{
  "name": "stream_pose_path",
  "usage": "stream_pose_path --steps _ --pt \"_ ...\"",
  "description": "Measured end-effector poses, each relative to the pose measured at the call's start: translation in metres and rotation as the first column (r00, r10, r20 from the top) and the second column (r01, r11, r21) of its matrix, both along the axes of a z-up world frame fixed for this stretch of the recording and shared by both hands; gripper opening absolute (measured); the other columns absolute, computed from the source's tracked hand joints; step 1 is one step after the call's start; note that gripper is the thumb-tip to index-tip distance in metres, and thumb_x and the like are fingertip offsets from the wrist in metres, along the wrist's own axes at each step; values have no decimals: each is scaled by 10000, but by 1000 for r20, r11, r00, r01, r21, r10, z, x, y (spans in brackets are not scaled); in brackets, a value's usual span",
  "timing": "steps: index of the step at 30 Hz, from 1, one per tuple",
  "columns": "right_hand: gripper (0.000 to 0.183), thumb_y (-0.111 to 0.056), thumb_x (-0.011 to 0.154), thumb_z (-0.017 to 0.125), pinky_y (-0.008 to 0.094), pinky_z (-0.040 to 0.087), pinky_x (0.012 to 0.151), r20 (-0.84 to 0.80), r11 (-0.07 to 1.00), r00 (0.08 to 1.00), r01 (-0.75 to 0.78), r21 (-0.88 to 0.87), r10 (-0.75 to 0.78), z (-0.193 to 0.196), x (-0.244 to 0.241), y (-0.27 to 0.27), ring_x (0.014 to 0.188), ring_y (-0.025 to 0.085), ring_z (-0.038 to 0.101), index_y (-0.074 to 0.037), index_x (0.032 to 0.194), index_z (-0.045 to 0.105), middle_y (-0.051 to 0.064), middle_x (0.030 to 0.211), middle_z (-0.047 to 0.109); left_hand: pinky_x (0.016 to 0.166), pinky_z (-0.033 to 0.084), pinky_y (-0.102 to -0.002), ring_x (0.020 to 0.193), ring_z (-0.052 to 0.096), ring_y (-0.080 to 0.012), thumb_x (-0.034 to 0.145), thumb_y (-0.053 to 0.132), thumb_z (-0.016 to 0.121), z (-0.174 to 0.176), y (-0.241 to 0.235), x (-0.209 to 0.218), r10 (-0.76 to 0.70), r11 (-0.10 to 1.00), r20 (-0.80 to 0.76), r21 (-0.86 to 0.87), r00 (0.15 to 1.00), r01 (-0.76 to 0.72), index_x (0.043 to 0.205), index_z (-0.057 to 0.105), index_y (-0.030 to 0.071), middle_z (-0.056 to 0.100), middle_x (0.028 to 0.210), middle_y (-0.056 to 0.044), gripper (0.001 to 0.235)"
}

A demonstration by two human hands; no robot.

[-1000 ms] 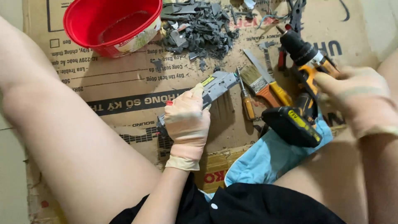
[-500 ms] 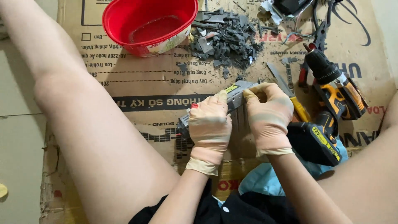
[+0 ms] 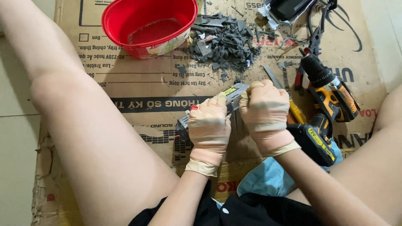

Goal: The person sits on the floor and uses a power drill to remove screws from a small electronic device. They then use a screwdriver to pry open the casing and scrape away black material from the device's interior.

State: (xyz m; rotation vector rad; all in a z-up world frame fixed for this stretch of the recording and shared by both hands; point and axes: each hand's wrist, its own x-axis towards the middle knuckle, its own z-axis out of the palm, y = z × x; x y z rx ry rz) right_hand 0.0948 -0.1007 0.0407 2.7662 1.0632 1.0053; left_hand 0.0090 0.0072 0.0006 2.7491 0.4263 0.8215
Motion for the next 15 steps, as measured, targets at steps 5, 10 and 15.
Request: stream_pose_path --steps 5,10,15 --pt "89 -173 767 621 349 499 700 41 973 978 -197 -118 203 1 26 -11 603 196 593 -198 817 553 -19 736 474 771 570 -399 872 708 -258 596 214 901 -5 1 1 -16 1000 -6 -4 1000 16 1150 715 112 716 943 -57 593" --pt "65 -147 796 617 388 534 711 83 892 914 -365 -266 398 10 45 -17 573 211 575 -155 797 553 10 714 486 763 564 -402 868 698 -264 569 203 901 -8 1 3 -7 1000 10 17 1000 6 1142 708 116 700 935 -59 610" --pt "79 -153 816 639 389 528 829 -109 827 858 -513 -229 502 19 55 -23 715 210 644 -159 768 577 18 784 555 808 568 -402 898 720 -239 603 246 889 0 1 2 2 1000 -38 -18 999 -2 1140 718 133 722 946 -45 575"
